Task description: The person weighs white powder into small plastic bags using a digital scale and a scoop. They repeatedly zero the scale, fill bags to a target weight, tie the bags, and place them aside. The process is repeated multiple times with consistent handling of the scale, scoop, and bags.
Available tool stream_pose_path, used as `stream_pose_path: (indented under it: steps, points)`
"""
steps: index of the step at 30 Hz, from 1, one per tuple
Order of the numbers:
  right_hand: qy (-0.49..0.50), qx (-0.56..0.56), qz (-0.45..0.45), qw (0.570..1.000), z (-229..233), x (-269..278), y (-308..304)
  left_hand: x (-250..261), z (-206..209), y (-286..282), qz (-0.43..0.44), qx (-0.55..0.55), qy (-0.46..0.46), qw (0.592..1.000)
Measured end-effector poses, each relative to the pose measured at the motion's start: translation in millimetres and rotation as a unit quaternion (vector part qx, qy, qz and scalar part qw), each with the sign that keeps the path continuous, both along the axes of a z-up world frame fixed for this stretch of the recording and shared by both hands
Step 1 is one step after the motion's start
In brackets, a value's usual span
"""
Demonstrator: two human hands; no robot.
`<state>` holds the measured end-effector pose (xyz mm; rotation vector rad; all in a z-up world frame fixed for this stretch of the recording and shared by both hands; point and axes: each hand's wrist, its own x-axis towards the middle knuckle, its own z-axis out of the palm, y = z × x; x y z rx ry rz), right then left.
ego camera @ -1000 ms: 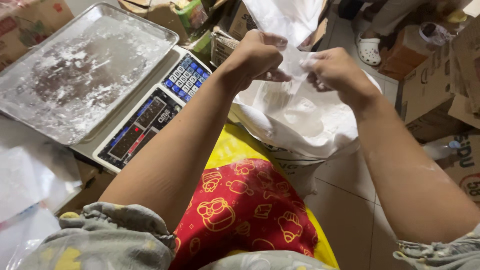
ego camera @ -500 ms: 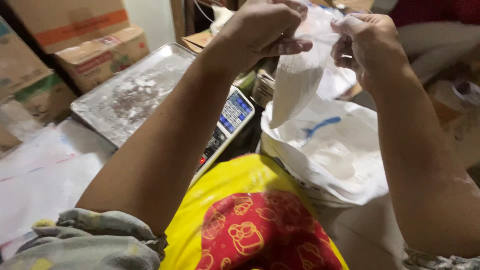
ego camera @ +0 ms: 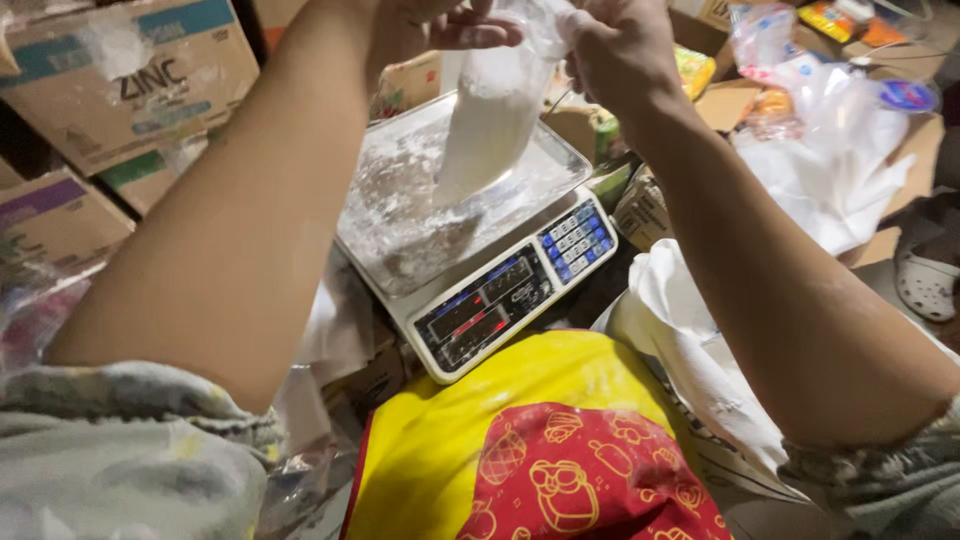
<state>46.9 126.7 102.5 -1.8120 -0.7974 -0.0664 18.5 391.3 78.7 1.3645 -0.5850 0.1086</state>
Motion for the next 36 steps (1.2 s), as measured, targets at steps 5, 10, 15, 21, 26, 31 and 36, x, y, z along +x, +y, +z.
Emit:
stream_pose_path:
  steps: [5, 10, 15, 21, 26, 31, 36]
  points:
    - [0.039, -0.115, -0.010, 0.992, -34.2, -14.9, 43.8, -21.6, -30.6, 8.6, 0.217, 0.056, 0.268, 0.937]
    - [0.052, -0.176, 0.012, 0.983, -48.3, -26.8, 53.9, -61.8, -45.9, -11.4, 0.269, -0.006, 0.240, 0.933]
    - [0.103, -0.165, 0.034, 0.980, -54.5, -22.4, 34.4, -87.6, -58.4, -30.1, 0.386, -0.002, 0.168, 0.907]
    - [0.212, -0.119, 0.004, 0.970, -88.3, -33.1, 7.3, -114.3, -99.4, -34.7, 0.440, -0.128, 0.158, 0.875]
    - [0.196, -0.095, 0.017, 0.976, -89.8, -40.7, 14.3, -126.5, -133.5, -15.5, 0.434, -0.013, 0.218, 0.874]
    - [0.076, -0.215, 0.107, 0.968, -84.6, -18.1, 41.8, -117.7, -151.2, -9.6, 0.440, 0.033, 0.305, 0.844]
    - [-0.266, -0.170, 0.065, 0.947, -118.9, -5.6, 62.5, -130.2, -166.5, -9.5, 0.452, 0.018, 0.310, 0.836]
